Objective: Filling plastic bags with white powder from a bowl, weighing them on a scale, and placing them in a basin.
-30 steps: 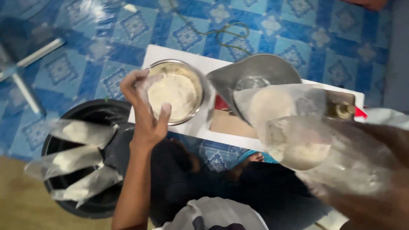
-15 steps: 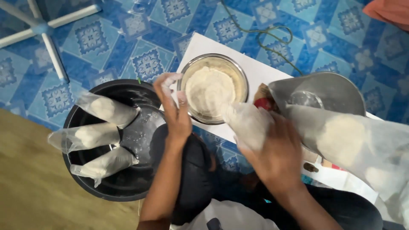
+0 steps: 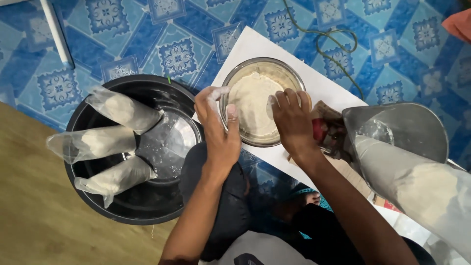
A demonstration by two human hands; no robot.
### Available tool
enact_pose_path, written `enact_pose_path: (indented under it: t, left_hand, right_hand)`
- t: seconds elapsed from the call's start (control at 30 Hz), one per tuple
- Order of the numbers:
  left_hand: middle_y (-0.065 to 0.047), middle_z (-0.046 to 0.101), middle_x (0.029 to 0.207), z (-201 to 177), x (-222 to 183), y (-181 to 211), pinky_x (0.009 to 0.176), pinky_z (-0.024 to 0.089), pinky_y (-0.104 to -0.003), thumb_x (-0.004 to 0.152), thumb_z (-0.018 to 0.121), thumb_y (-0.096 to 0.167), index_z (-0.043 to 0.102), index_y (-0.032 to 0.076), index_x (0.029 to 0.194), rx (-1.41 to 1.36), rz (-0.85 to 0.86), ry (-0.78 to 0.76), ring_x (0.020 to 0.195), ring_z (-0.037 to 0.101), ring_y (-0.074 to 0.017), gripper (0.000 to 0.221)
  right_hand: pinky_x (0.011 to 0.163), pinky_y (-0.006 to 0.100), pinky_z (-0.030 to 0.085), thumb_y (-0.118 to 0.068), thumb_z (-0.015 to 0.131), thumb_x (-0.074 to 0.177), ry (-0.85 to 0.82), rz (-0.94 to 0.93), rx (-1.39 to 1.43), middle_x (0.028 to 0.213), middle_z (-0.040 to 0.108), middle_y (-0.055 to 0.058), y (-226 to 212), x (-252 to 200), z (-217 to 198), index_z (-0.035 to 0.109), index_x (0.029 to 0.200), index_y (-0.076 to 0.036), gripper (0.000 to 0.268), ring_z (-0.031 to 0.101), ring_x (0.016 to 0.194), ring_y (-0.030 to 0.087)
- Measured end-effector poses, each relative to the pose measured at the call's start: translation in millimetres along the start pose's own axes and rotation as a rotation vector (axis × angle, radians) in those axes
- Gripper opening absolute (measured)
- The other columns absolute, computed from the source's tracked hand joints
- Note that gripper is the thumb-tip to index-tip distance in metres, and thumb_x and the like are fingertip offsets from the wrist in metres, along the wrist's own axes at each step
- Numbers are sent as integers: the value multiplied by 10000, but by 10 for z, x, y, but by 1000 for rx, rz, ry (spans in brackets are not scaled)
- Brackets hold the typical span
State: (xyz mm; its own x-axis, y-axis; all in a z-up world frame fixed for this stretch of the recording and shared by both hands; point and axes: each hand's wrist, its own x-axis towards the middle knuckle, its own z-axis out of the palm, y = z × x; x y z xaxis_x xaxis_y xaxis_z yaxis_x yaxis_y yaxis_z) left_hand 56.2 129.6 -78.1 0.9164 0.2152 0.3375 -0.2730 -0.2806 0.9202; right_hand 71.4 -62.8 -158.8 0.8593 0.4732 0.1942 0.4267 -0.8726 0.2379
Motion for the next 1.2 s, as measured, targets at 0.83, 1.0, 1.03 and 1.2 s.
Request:
enact_pose_path:
  t: [0.83, 1.0, 1.03, 1.2]
  left_hand:
    - [-107, 405, 1187, -23, 21, -195, 1043, 290, -506, 1035, 427, 302, 479, 45, 1224, 144, 100, -68, 1130, 419, -362, 323]
    - [-141, 418, 1171, -16, 69, -183, 1022, 324, -455, 1035, 439, 411, 485, 20, 1210, 125, 188, -86, 1127, 444, -356, 431]
    - [-146, 420, 1154, -23, 69, -160, 1003, 330, -455, 1034, 437, 438, 486, 18, 1213, 144, 186, -102, 1094, 448, -359, 460]
    - [-192, 457, 1162, 105, 31, 95, 954, 393, -426, 1062, 406, 315, 476, -40, 1191, 83, 224, -162, 1104, 465, -328, 384]
  right_hand:
    - [1074, 517, 300, 62, 761, 590, -244, 356, 246, 1326, 554, 194, -219, -29, 571, 569, 1332, -47, 774, 463, 1289, 351]
    - [937, 526, 460, -16, 739, 702, -114, 411, 191, 1191, 639, 260, -352, -174, -521, 694, 1176, -53, 477, 600, 1150, 417]
    - [882, 505, 472, -65, 797, 639, -108, 352, 297, 1147, 629, 250, -366, -301, -836, 680, 1146, -28, 521, 601, 1086, 412]
    - [846, 418, 494, -322, 614, 923, -87, 367, 661, 1132, 641, 116, -309, -1124, -1843, 601, 1250, -75, 411, 609, 1016, 307]
